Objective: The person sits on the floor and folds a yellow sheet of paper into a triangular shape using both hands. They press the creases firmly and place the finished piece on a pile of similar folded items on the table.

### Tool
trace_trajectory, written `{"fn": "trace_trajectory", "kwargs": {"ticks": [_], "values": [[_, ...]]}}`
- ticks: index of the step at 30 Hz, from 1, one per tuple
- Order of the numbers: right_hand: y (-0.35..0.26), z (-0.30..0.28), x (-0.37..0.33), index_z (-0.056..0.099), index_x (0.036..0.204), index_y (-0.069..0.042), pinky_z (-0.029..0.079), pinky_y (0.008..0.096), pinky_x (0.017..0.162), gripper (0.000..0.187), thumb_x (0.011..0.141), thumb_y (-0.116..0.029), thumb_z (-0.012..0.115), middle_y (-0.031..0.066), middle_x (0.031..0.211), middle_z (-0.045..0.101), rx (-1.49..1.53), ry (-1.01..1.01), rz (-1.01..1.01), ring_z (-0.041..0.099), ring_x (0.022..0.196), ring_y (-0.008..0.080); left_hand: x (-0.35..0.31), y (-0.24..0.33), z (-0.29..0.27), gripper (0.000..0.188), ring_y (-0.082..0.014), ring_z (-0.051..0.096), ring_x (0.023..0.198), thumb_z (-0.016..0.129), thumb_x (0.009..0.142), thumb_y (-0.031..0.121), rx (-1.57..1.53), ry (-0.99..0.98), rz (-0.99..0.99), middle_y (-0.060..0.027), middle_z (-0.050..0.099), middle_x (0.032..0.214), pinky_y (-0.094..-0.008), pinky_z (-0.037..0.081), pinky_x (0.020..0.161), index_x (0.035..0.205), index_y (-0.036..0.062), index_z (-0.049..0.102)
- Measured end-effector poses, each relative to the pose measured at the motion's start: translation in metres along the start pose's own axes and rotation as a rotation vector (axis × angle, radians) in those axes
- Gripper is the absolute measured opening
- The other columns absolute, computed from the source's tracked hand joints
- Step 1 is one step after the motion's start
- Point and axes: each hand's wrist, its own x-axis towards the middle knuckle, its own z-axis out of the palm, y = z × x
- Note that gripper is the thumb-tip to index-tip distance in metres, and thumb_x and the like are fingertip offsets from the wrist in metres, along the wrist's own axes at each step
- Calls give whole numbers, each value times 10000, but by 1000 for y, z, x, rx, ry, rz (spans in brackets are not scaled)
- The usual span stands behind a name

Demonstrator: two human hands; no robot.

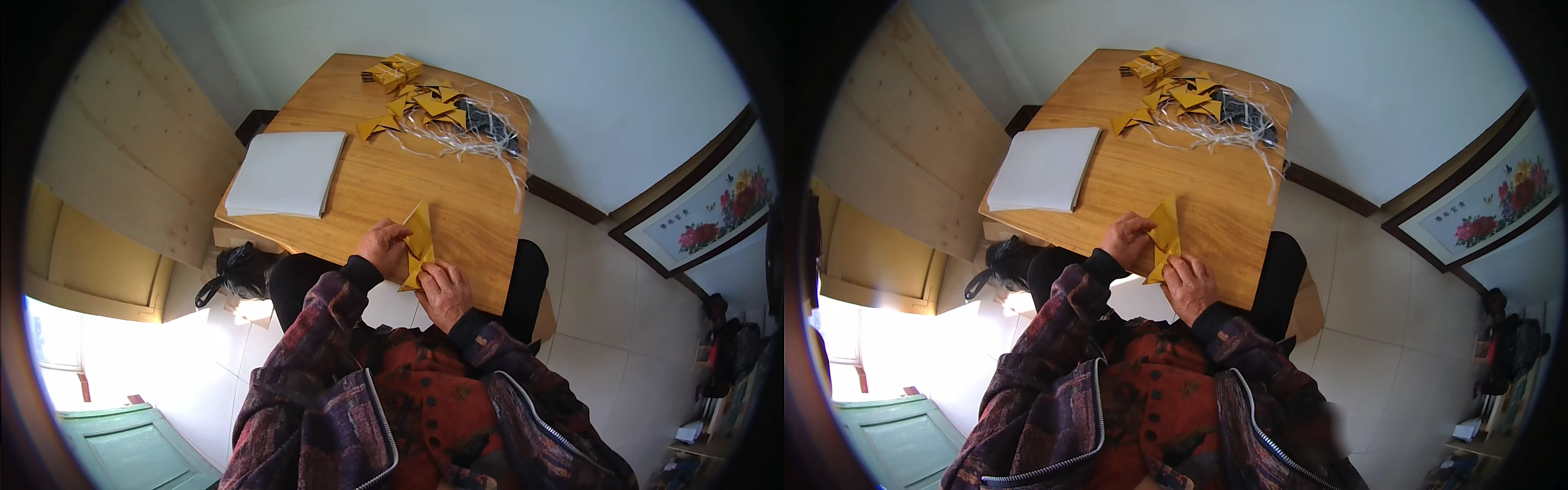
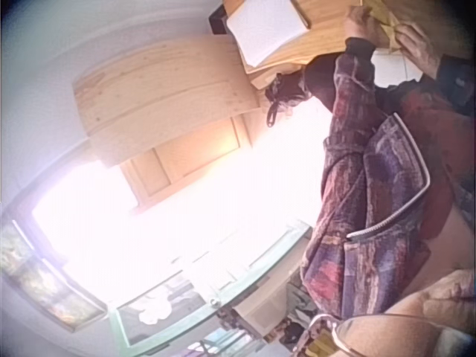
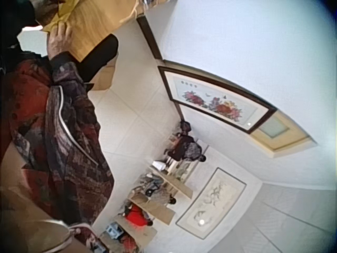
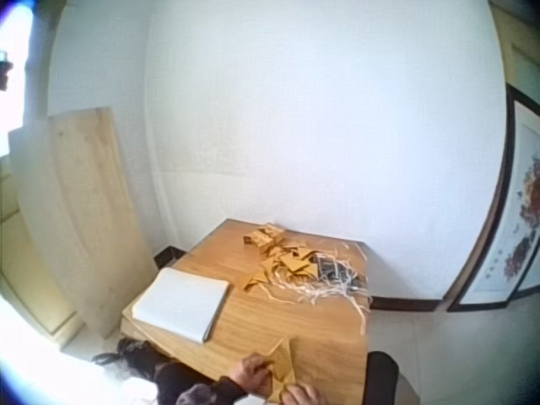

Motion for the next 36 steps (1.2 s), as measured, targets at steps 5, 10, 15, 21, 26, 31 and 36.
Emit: {"fn": "trace_trajectory", "kwargs": {"ticks": [5,10,15,21,26,31,36], "values": [[1,-1,-2,612,995,-93,456,407,867,341,696,-136,770,34,1110,588,63,-12,33,548,1095,261,-8,16,-2,152,-293,647,813,649,794,10,-9,41,53,-112,627,859,-342,523,712,937,35,695],[0,-1,-3,611,937,-85,474,394,847,267,705,-90,744,29,1033,608,37,33,-21,574,1024,260,-23,28,-3,68,-333,646,793,668,811,25,41,58,83,-139,615,846,-378,522,674,878,32,669],[3,-16,-1,603,859,-72,523,368,742,203,690,-4,691,43,925,637,206,151,-9,636,904,257,-33,31,-9,84,-318,626,790,680,788,15,15,30,89,-118,604,876,-371,509,671,864,49,669],[-5,-51,9,630,846,-61,545,372,762,179,706,39,681,54,968,672,280,271,-67,667,976,280,-17,47,-35,156,-303,601,934,725,712,70,289,80,371,-95,600,1019,-390,485,780,854,92,666],[-10,-81,12,657,880,-77,536,355,779,146,748,-29,699,32,1032,683,225,165,-259,652,1040,246,9,56,-51,149,-296,661,758,693,770,159,-24,-347,47,-114,675,796,-377,512,672,876,58,662],[-14,-95,19,663,909,-89,521,351,796,143,770,-72,693,23,1048,685,195,124,-369,646,1051,225,26,51,-41,211,-288,663,746,705,777,212,60,-486,-19,-136,677,794,-380,515,658,884,36,658],[-12,-97,18,660,899,-84,501,356,797,164,754,-38,719,46,1043,689,295,59,-337,668,950,228,25,51,-32,200,-277,665,758,718,780,178,8,-424,-40,-137,679,822,-369,516,656,884,26,640]]}}
